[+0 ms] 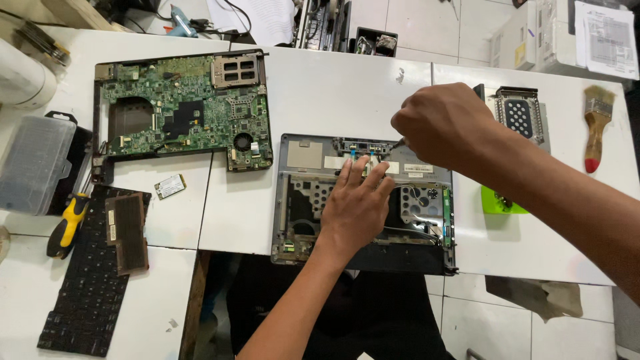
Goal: The person uses a screwdriver to remove screws from a laptop chassis and then detaches a small circuit board component. The removed screws are placed into a green container on the table.
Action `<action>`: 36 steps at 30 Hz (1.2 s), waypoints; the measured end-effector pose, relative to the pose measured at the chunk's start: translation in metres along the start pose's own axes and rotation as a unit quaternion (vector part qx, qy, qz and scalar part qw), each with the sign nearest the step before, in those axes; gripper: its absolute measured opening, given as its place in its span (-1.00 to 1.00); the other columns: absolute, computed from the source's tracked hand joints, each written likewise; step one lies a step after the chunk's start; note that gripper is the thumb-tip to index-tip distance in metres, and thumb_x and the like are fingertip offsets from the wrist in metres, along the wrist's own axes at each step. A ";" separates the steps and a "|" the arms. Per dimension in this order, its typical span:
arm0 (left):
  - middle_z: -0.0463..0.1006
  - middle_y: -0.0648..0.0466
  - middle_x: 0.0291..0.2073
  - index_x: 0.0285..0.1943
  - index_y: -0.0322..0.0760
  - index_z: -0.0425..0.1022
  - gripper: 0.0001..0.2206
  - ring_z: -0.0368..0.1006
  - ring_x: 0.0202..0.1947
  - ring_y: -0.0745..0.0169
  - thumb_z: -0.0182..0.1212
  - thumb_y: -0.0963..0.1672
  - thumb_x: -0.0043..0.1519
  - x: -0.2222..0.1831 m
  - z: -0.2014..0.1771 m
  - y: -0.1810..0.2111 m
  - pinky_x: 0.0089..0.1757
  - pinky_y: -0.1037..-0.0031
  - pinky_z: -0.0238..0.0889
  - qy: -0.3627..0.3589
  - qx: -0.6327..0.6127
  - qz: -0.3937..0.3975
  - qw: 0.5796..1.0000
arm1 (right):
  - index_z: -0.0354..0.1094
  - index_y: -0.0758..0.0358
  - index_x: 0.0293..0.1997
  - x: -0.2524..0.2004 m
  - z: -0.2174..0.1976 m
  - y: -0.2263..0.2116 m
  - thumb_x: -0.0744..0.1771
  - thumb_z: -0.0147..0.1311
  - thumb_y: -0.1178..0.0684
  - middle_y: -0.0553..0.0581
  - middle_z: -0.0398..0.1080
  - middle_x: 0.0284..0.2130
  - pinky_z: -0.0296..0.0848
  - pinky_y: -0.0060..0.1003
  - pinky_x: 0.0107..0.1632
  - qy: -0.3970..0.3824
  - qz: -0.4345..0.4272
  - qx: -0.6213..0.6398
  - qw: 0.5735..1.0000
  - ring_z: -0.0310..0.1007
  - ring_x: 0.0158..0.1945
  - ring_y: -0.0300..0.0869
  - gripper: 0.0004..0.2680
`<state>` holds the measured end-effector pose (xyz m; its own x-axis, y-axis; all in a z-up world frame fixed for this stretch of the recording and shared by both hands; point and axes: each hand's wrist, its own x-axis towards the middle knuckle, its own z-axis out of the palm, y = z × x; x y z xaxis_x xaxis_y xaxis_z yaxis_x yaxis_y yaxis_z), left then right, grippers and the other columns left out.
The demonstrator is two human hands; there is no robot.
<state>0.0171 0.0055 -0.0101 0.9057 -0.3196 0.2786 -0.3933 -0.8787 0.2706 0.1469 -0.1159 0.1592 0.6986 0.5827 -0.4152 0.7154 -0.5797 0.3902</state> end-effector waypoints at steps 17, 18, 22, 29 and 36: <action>0.36 0.09 0.34 0.13 -0.01 0.44 -0.82 0.20 0.48 -0.17 0.11 -0.05 0.39 -0.001 0.007 0.000 0.45 -0.12 0.04 0.007 0.009 0.002 1.000 | 0.64 0.20 -0.28 0.000 -0.009 0.014 0.38 0.23 -0.08 0.10 0.53 -0.63 0.68 -0.25 -0.47 -0.021 0.067 0.081 0.994 0.54 -0.64 -0.18 -0.81; 0.36 0.09 0.34 0.13 -0.02 0.44 -0.82 0.20 0.48 -0.17 0.12 -0.05 0.39 -0.002 0.006 0.000 0.45 -0.12 0.04 0.007 0.004 0.000 1.000 | 0.63 0.21 -0.30 0.003 -0.005 0.015 0.37 0.25 -0.05 0.11 0.52 -0.65 0.67 -0.21 -0.47 -0.007 0.064 0.090 0.994 0.53 -0.65 -0.16 -0.82; 0.37 0.07 0.34 0.15 -0.04 0.44 -0.82 0.21 0.48 -0.18 0.11 -0.06 0.41 -0.002 0.005 0.000 0.45 -0.13 0.06 0.008 0.002 0.003 1.000 | 0.64 0.17 -0.29 0.013 0.014 0.008 0.39 0.21 -0.03 0.03 0.48 -0.65 0.68 -0.27 -0.39 0.014 0.013 -0.038 0.999 0.51 -0.60 -0.23 -0.84; 0.36 0.08 0.36 0.18 -0.02 0.44 -0.81 0.21 0.48 -0.18 0.09 -0.06 0.42 -0.001 0.007 -0.002 0.46 -0.13 0.06 0.004 -0.001 0.000 1.000 | 0.65 0.17 -0.24 0.005 0.000 0.002 0.39 0.23 -0.07 0.11 0.56 -0.57 0.71 -0.20 -0.37 -0.036 0.079 0.100 0.991 0.56 -0.58 -0.17 -0.83; 0.37 0.05 0.34 0.17 -0.05 0.44 -0.83 0.23 0.46 -0.22 0.10 -0.08 0.44 -0.002 0.003 0.000 0.46 -0.15 0.11 0.010 -0.009 0.000 1.000 | 0.66 0.16 -0.19 -0.001 -0.011 -0.001 0.37 0.26 -0.06 0.13 0.57 -0.54 0.69 -0.24 -0.42 -0.056 0.093 0.095 0.990 0.56 -0.60 -0.18 -0.85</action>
<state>0.0158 0.0053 -0.0136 0.9024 -0.3126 0.2966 -0.3965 -0.8719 0.2874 0.1456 -0.1097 0.1681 0.8044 0.3957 -0.4431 0.5520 -0.7735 0.3115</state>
